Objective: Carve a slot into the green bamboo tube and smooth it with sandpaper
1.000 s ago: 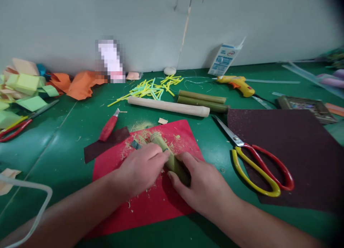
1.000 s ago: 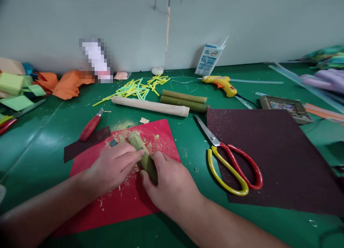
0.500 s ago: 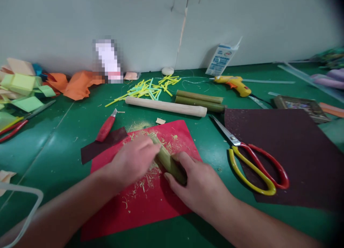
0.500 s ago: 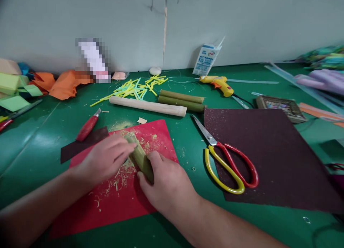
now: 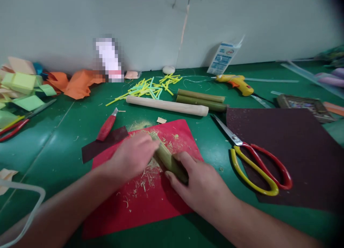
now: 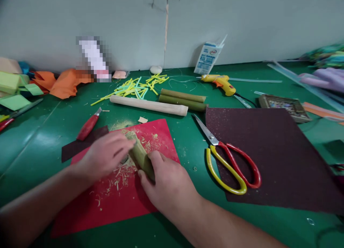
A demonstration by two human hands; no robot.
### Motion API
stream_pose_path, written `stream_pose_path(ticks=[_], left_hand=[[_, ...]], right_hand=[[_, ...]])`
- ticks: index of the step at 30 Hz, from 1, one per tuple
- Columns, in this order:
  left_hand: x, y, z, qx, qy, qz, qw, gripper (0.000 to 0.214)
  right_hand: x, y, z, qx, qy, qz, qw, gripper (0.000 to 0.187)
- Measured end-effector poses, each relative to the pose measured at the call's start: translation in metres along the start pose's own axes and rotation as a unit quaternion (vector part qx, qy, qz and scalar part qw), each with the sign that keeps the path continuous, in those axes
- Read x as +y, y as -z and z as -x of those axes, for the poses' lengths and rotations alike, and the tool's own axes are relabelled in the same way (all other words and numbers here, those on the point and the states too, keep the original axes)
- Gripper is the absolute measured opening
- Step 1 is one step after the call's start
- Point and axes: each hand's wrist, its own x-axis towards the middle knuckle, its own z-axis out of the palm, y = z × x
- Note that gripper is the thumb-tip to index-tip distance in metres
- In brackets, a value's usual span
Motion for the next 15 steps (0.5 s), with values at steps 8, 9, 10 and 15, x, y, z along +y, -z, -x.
stream_pose_path(ticks=[8,9,10,15], left_hand=[[-0.0018,-0.0013,0.0003,0.025,-0.032,-0.038,0.998,0.028],[-0.0022,-0.0014,0.0004,0.036,-0.024,-0.04,0.998,0.027],[-0.0025,-0.0015,0.0007,0.016,-0.03,-0.039,0.999,0.028],[-0.0034,-0.0023,0.0018,0.019,-0.027,-0.031,0.999,0.024]], right_hand=[[0.0015,-0.0015,-0.0001,0.009,0.011,0.001,1.0,0.014],[0.0012,-0.0016,-0.0003,0.006,0.01,0.003,1.0,0.014],[0.0008,-0.0016,-0.0004,0.001,0.011,0.003,1.0,0.014],[-0.0006,0.0006,-0.0006,-0.01,0.003,0.0,1.0,0.013]])
